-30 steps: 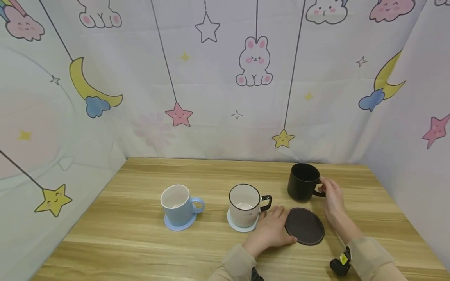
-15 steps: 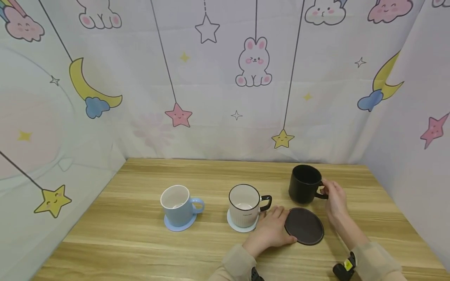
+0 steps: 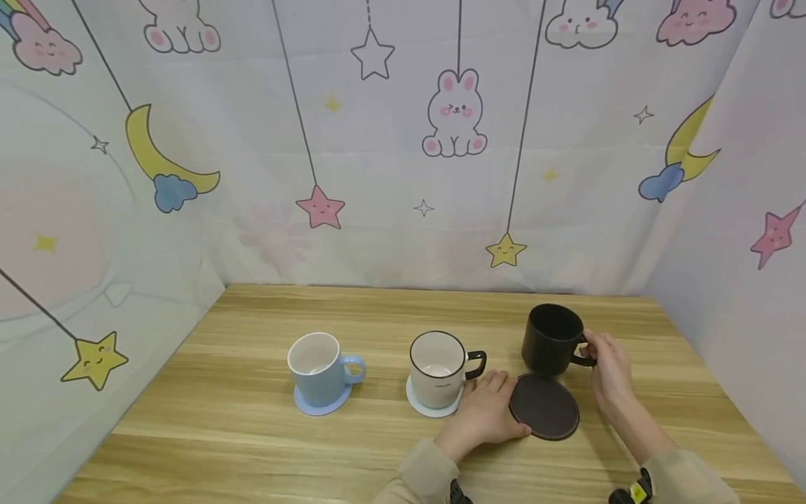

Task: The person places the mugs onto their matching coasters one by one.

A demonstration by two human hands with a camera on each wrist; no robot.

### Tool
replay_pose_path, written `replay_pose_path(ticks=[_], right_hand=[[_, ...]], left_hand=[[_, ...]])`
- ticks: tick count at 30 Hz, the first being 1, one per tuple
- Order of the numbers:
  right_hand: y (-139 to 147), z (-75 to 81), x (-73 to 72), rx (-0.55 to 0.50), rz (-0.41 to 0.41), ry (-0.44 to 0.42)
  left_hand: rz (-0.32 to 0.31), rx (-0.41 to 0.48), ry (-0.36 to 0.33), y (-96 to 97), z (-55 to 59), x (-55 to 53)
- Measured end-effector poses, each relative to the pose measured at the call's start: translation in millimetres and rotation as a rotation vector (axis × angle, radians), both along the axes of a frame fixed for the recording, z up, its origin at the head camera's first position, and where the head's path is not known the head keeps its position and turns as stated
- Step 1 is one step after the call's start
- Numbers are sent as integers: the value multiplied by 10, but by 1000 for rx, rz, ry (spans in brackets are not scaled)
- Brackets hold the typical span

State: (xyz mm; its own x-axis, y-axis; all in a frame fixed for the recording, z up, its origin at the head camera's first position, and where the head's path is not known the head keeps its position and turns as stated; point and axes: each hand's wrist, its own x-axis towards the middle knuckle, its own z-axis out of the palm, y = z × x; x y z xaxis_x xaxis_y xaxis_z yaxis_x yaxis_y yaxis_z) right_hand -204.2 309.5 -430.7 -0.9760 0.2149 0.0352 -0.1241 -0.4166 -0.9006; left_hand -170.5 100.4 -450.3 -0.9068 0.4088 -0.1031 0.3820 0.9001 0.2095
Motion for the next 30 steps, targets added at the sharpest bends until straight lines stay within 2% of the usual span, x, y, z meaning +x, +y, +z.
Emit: replay_pose_path(ticks=[8, 12, 18, 30], right_hand=[[11, -34, 45, -81, 18, 54], [19, -43, 89, -72, 34, 77], [32, -38, 163, -62, 79, 52], [-7, -83, 271, -109, 87, 99]], left_hand=[[-5, 4, -1, -1, 7, 2], [-6, 0, 2, -3, 9, 7], [-5, -9, 8, -7, 11, 3], [-11, -10, 14, -11, 16, 11]])
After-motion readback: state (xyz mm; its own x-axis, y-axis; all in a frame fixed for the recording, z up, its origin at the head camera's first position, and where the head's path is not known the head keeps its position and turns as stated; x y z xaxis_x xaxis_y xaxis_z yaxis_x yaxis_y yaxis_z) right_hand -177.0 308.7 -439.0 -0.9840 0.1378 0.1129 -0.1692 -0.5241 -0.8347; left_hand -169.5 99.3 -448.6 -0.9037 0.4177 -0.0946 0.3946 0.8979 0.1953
